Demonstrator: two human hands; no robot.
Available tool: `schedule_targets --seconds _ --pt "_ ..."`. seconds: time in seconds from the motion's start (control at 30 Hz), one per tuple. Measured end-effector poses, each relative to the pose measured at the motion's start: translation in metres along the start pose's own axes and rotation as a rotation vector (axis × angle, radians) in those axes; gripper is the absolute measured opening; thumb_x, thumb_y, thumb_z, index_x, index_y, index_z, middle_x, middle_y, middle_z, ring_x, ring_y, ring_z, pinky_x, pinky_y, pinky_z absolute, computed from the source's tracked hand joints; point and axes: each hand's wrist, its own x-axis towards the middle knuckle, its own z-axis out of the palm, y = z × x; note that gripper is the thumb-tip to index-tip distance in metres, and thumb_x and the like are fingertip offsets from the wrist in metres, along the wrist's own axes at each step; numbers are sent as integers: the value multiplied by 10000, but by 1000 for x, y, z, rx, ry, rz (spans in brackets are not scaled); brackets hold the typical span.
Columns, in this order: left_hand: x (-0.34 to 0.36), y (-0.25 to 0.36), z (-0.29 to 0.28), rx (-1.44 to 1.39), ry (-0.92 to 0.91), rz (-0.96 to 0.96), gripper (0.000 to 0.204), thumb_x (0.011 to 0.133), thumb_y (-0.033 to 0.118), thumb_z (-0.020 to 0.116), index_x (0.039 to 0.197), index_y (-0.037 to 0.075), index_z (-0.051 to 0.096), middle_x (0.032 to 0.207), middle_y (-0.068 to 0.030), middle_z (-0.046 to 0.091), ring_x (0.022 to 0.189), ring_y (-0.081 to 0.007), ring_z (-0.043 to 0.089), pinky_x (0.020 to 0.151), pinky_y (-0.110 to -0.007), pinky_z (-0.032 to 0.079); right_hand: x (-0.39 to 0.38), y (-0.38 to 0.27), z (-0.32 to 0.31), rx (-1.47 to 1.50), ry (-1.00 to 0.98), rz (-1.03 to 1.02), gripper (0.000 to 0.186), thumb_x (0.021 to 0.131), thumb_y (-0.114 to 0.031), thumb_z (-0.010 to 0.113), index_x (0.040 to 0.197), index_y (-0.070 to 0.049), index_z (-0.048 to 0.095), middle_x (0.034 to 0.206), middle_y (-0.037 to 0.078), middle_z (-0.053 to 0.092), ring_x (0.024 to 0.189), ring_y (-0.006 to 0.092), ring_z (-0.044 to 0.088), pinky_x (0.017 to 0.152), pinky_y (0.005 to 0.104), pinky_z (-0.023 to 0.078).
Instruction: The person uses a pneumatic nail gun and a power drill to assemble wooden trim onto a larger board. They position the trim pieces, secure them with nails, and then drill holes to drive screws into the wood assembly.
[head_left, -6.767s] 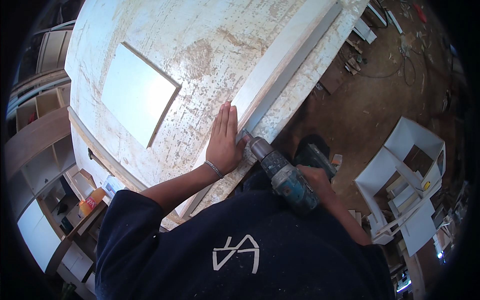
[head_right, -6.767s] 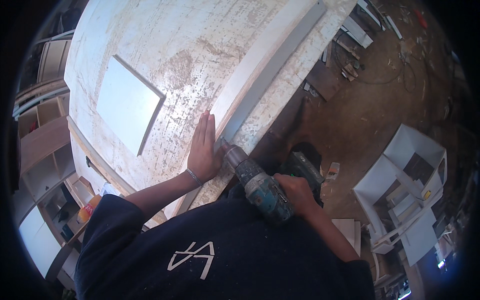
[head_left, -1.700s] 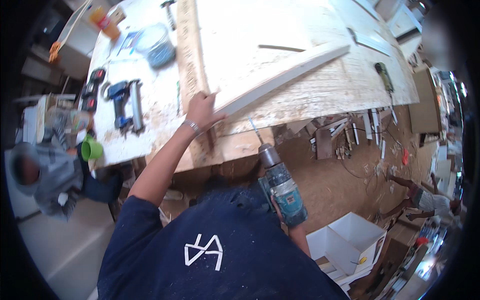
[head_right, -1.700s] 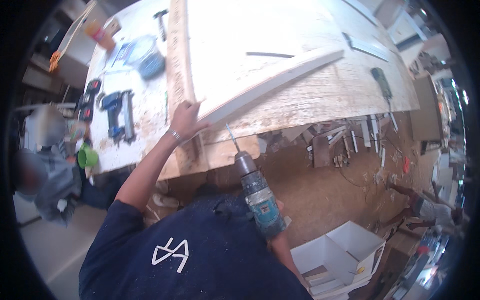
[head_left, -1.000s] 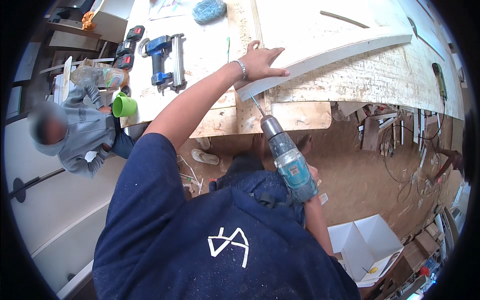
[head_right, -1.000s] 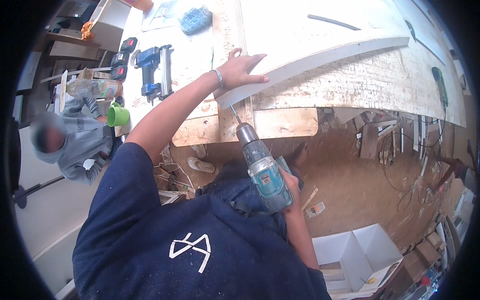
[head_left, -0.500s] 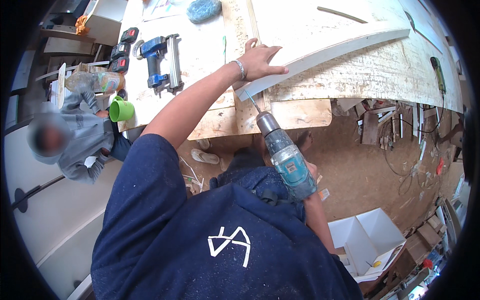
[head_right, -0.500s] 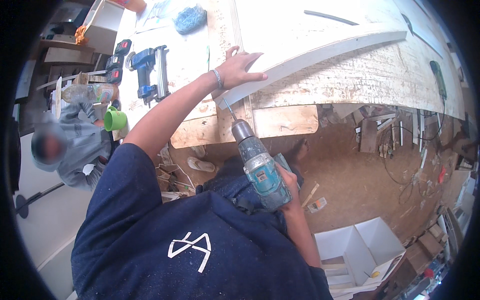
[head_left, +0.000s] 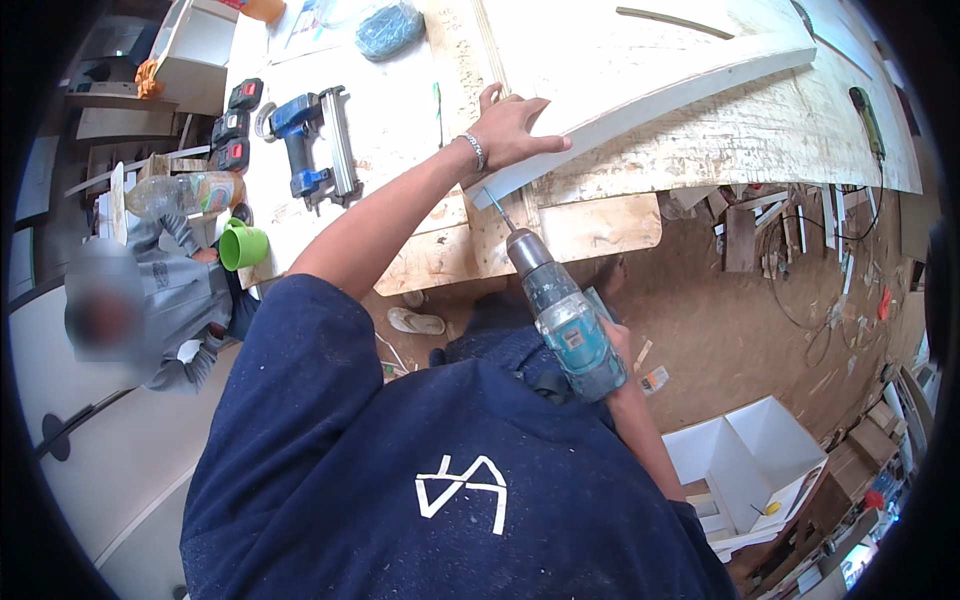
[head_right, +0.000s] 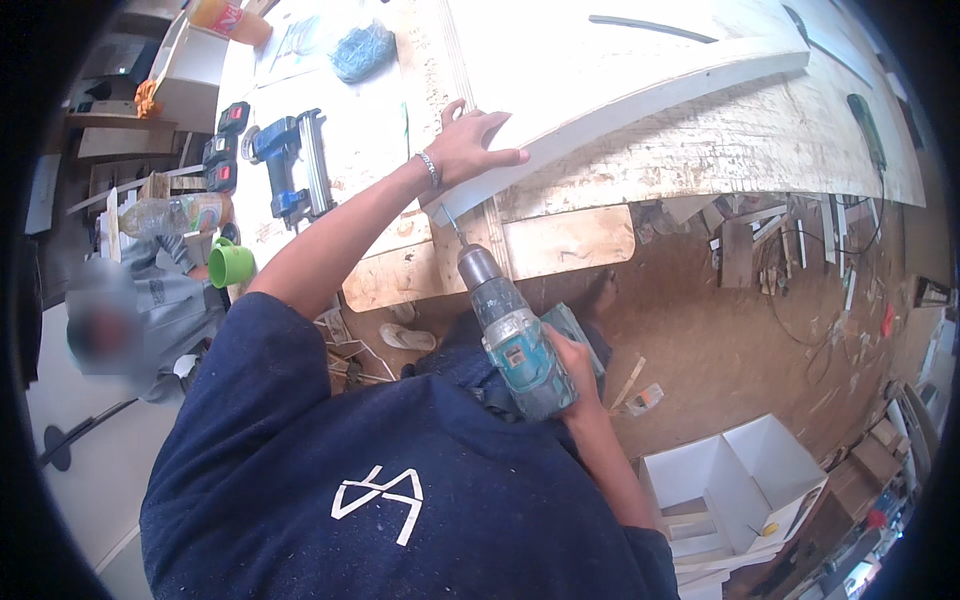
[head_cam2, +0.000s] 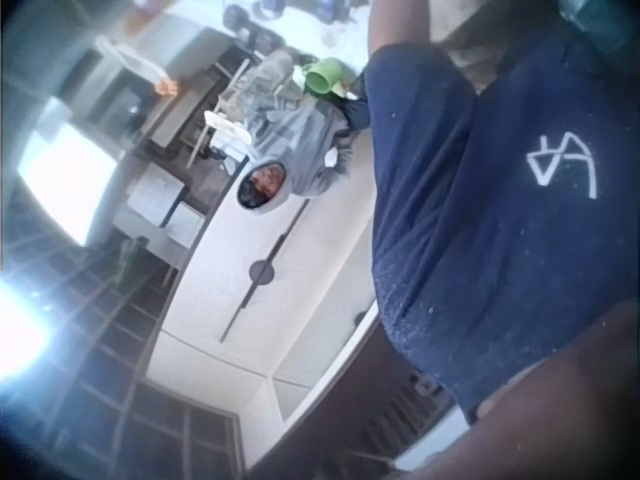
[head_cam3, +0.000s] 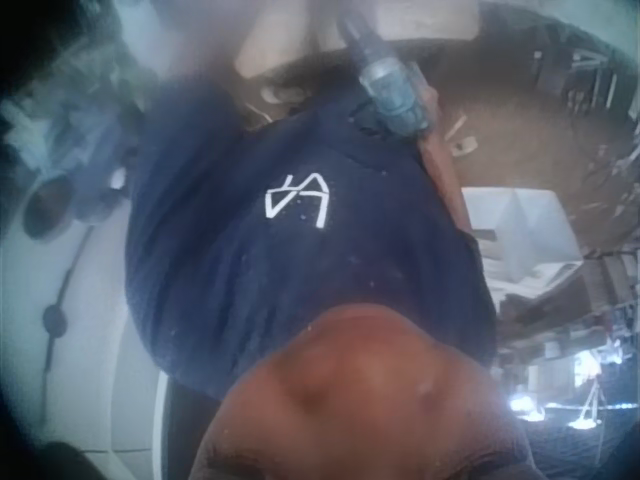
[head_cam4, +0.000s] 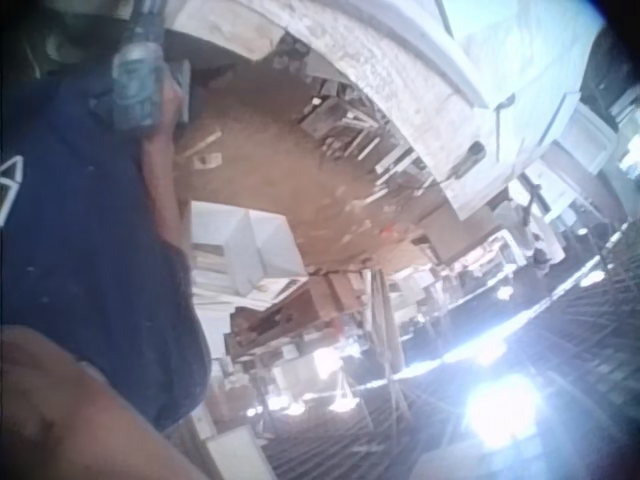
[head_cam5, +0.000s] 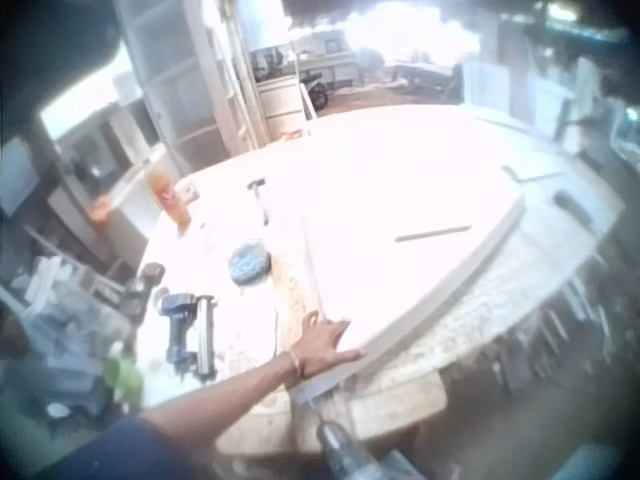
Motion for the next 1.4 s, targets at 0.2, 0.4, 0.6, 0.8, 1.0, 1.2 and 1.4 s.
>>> schedule_targets --seconds 0.2,0.4,0.6,0.8,1.0,1.2,1.4 --pt "-1 1 0 -15 17 -8 1127 817 830 527 1493 -70 468 1348 -294 594 1438 -352 445 1284 -520 -1 -5 6 2 -76 12 -119 368 829 -73 753 1181 7 681 930 148 741 835 242 738 741 346 551" --pt "0 2 0 -13 11 -10 1161 805 841 527 1501 -85 446 1392 -303 559 1466 -356 407 1285 -526 -5 -6 10 4 -1 -1 -64 414 819 -58 762 1217 12 674 985 139 749 873 223 736 776 334 556" --pt "0 4 -1 -14 -9 -16 1170 808 844 508 1515 -85 425 1420 -307 542 1478 -363 390 1285 -534 -7 -6 23 6 21 12 -84 413 815 -39 762 1217 6 679 990 129 744 878 210 731 776 318 553" --pt "-2 9 -8 -19 -22 -11 1149 813 816 521 1518 -86 417 1451 -311 523 1487 -368 377 1285 -534 -11 -3 13 9 -3 27 -86 367 818 -37 754 1174 7 682 953 134 732 854 218 726 751 324 545" --pt "-4 10 -9 -22 -34 -8 1125 829 792 524 1520 -89 409 1465 -309 517 1498 -368 361 1282 -537 -16 1 11 14 10 53 -55 335 815 -40 751 1140 7 683 917 142 722 830 242 726 726 336 540" --pt "-1 5 -3 -20 -18 10 1113 837 785 523 1517 -89 414 1461 -302 527 1499 -362 361 1280 -541 -18 5 5 18 -78 61 -70 308 819 -37 746 1116 15 681 895 158 719 804 267 730 710 349 545" --pt "0 3 -3 -25 -14 11 1100 839 779 539 1506 -89 433 1442 -297 546 1481 -358 391 1275 -546 -15 8 5 24 -46 86 -52 301 813 -50 754 1098 16 681 890 156 721 795 271 734 696 350 544"
